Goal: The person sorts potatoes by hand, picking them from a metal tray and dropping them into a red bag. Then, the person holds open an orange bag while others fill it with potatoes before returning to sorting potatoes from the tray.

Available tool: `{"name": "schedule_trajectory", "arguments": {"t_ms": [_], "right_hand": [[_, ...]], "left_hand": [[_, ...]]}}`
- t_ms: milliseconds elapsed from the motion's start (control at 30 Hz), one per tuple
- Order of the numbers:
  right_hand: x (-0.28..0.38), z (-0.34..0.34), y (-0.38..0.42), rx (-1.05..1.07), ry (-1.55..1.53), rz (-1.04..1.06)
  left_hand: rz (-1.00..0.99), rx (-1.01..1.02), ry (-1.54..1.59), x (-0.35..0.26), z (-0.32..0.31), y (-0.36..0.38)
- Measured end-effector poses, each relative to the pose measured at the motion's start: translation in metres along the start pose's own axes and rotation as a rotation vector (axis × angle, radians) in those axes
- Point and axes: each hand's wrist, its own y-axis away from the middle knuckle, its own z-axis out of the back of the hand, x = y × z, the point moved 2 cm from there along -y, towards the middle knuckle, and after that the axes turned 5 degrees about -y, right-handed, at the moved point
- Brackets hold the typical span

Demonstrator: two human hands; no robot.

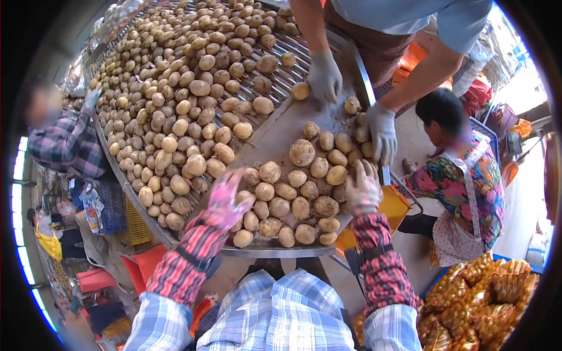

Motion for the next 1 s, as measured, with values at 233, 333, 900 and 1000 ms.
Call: {"name": "schedule_trajectory", "arguments": {"t_ms": [233,333,900,1000], "right_hand": [[-0.001,-0.017,-0.063,0.557,0.448,-0.151],[-0.004,-0.018,-0.07,0.648,0.428,-0.125],[0.018,0.025,0.068,0.001,0.021,0.118],[0.057,-0.006,0.029,0.261,0.028,0.094]], "left_hand": [[0.174,0.116,-0.21,0.04,-0.031,0.097],[0.259,0.087,-0.129,0.025,-0.039,0.073],[0.071,0.19,0.231,-0.043,-0.083,0.025],[-0.014,0.132,0.146,-0.038,-0.067,0.035]]}}
